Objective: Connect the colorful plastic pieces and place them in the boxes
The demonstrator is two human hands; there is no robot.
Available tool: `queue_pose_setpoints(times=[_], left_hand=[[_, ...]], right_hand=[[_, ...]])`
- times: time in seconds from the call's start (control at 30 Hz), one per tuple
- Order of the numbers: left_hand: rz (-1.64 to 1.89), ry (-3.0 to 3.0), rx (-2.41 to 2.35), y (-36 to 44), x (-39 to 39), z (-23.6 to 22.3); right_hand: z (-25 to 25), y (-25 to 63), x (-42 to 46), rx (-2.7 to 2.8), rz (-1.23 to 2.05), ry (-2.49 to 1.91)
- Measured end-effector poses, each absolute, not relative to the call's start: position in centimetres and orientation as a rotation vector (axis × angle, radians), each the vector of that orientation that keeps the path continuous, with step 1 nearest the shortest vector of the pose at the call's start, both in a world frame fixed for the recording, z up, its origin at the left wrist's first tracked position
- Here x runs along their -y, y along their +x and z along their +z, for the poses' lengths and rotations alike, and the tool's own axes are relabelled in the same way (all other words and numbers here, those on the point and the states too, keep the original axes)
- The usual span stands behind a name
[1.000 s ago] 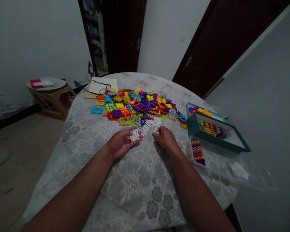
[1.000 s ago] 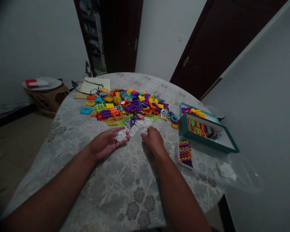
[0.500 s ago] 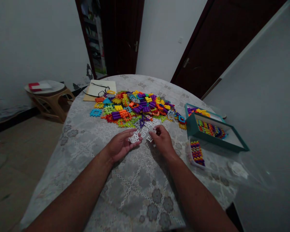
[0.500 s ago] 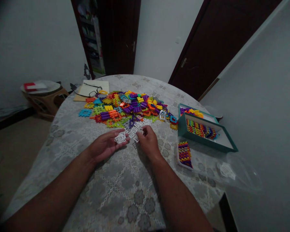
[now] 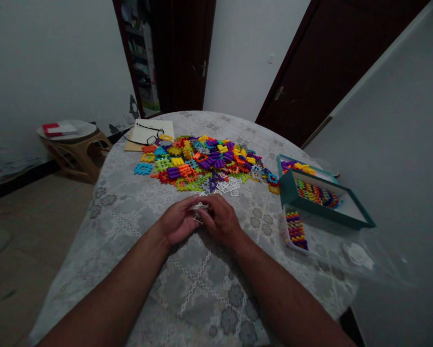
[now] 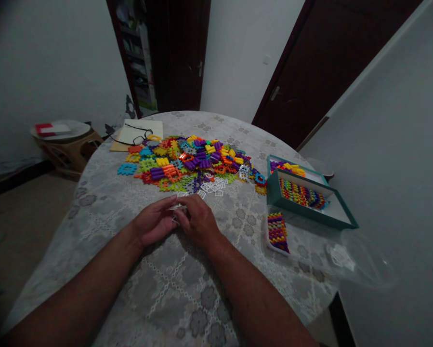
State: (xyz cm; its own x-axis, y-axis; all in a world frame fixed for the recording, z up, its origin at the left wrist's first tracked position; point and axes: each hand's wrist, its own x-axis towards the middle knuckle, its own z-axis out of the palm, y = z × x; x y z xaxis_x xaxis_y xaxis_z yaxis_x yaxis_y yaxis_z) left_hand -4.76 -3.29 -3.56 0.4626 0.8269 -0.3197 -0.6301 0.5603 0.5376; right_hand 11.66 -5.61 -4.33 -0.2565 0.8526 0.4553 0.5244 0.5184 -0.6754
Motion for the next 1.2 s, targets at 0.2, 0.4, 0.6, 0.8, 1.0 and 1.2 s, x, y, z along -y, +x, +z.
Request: queue_pose_setpoints(times=[0.2,0.4,0.6,0.8,1.0,1.2], left_hand=[[1.076,0.328,-0.735,-5.6,2.4,-3.7],[1.171,0.246,-0.778,-6.1,1.8,-3.6],[1.201,0.239,-0.733,-6.1,2.0,-3.3],[1.168,0.228,-0.712,-6.1,2.3,-3.1],[1.169,0.235,-0.734,-6.0,2.2,-3.1],[1.162,0.212,-0.708,-6.1,2.2,-3.2]], right_hand=[[-5.3,14.0,4.3,1.736,0.304,-1.327],[-6.8,15.1,3.2,1.979,0.164,-1.611],[-6.3,13.8,3.5,2.048,0.127,-1.841],[-6.2,14.5,3.1,2.004,0.258,-1.791],[-6.4,15.1,3.1,1.908,0.405,-1.635],[-6.4,15.4,3.2,1.791,0.598,-1.518]])
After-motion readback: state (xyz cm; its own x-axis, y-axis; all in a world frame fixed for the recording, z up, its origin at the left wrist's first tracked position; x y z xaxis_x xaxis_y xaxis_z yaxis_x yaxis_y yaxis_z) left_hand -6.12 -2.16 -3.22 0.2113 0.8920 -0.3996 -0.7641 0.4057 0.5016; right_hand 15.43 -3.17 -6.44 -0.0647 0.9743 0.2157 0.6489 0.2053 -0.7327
